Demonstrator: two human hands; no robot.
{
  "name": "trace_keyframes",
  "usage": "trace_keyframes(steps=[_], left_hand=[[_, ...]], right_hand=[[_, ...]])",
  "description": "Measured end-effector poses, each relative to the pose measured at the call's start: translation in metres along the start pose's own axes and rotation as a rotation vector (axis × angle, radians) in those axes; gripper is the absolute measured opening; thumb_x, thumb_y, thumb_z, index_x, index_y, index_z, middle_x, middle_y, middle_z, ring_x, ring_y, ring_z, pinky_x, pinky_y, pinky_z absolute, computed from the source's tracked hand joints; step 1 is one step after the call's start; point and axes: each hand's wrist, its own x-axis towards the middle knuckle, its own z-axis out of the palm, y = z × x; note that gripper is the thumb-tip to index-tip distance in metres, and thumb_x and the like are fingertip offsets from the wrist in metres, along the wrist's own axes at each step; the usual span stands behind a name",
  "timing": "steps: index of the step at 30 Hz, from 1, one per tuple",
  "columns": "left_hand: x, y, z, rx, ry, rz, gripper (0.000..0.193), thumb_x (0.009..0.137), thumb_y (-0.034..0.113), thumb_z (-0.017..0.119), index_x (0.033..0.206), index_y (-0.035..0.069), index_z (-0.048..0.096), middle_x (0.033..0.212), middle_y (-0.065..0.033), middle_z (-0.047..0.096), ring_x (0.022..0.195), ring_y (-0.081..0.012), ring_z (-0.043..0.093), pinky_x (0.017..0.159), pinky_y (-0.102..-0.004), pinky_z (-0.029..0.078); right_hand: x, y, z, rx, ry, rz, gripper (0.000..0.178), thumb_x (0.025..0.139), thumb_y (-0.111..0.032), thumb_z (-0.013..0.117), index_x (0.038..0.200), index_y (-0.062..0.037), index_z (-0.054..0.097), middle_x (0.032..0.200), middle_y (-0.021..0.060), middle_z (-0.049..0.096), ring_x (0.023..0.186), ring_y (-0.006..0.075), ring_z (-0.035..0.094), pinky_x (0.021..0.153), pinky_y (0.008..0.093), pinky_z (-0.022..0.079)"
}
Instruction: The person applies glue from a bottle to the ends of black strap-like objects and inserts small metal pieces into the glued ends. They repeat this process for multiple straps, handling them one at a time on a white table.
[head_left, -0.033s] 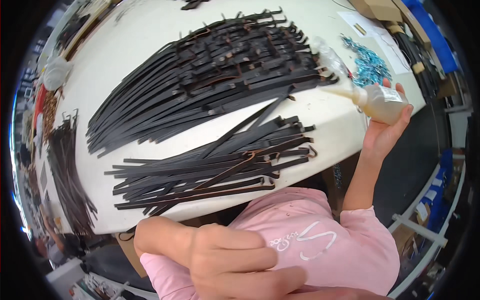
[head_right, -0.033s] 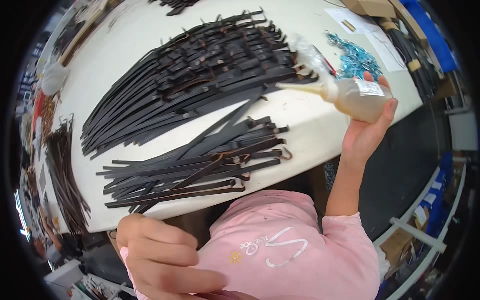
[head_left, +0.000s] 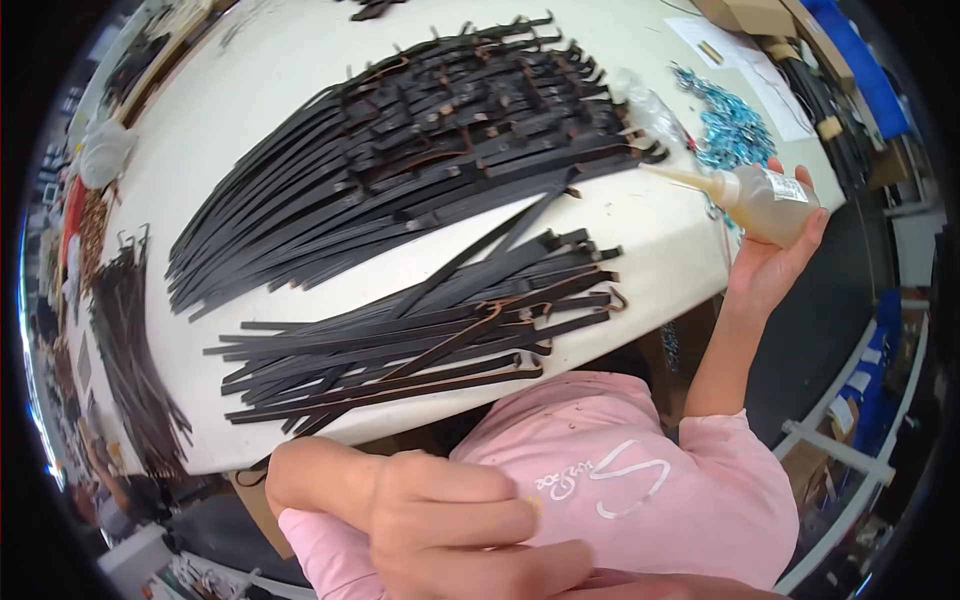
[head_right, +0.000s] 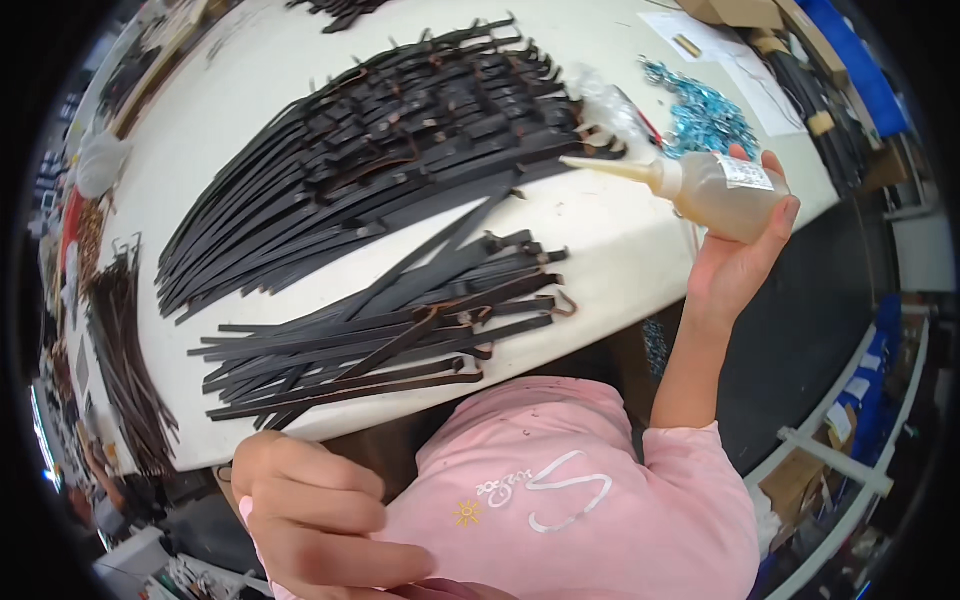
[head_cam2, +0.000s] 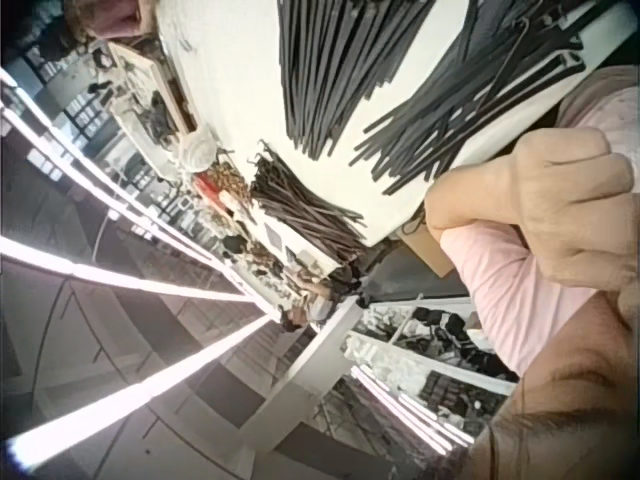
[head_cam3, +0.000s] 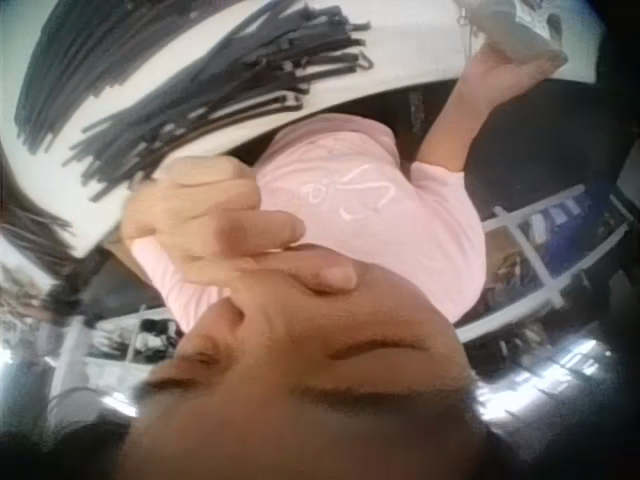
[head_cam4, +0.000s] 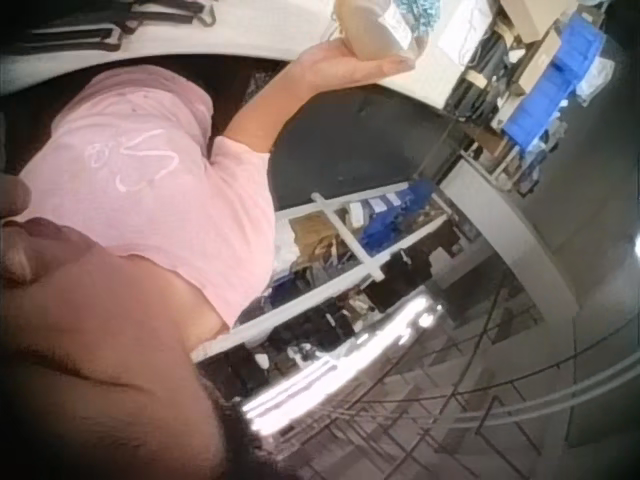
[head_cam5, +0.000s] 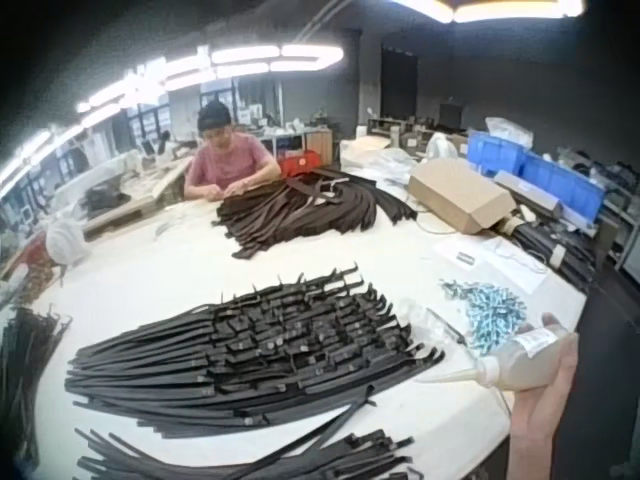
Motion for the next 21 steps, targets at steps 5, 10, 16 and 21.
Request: trace_keyframes(steps=[5, 10, 16, 21], left_hand=[[-0.035, 0.004, -0.045, 0.211, -0.171, -0.307, 0.015, 0.100, 0.018, 0.057, 0.107, 0.005, 0.063, 0.100, -0.0111, 0.065, 0.070, -0.0163, 0.053, 0.059, -0.0280, 0.043], [-0.082, -0.089, -0.054, 0.496, 0.212, -0.676, 0.035, 0.102, -0.001, 0.049, 0.135, 0.002, 0.059, 0.108, -0.0069, 0.063, 0.074, -0.0082, 0.052, 0.064, -0.0243, 0.045], [-0.085, -0.105, -0.055, 0.345, -0.050, -0.905, 0.015, 0.093, 0.002, 0.066, 0.107, 0.001, 0.072, 0.091, -0.0064, 0.069, 0.077, -0.0115, 0.061, 0.074, -0.0252, 0.050], [-0.074, -0.088, -0.049, 0.070, -0.366, -0.846, 0.016, 0.083, 0.006, 0.078, 0.093, 0.001, 0.067, 0.089, -0.0080, 0.064, 0.082, -0.0198, 0.061, 0.073, -0.0317, 0.050]], right_hand=[[0.038, -0.016, -0.068, -0.166, -0.014, -0.215, 0.066, 0.100, -0.047, 0.061, 0.136, 0.0074, 0.052, 0.129, 0.0192, 0.061, 0.114, 0.0267, 0.064, 0.100, 0.0406, 0.052], [0.053, -0.030, -0.064, -0.192, 0.082, -0.241, 0.063, 0.103, -0.050, 0.054, 0.135, 0.0046, 0.054, 0.133, 0.0161, 0.059, 0.116, 0.0234, 0.063, 0.098, 0.0385, 0.053], [0.025, -0.011, -0.023, 0.077, 0.006, 0.120, 0.064, 0.103, -0.055, 0.049, 0.134, 0.0006, 0.056, 0.131, 0.0124, 0.062, 0.117, 0.0234, 0.064, 0.098, 0.0389, 0.053], [-0.011, 0.007, 0.008, -0.046, -0.333, 0.161, 0.058, 0.101, -0.044, 0.059, 0.136, 0.0018, 0.055, 0.129, 0.0106, 0.061, 0.116, 0.0173, 0.061, 0.100, 0.0333, 0.049]])
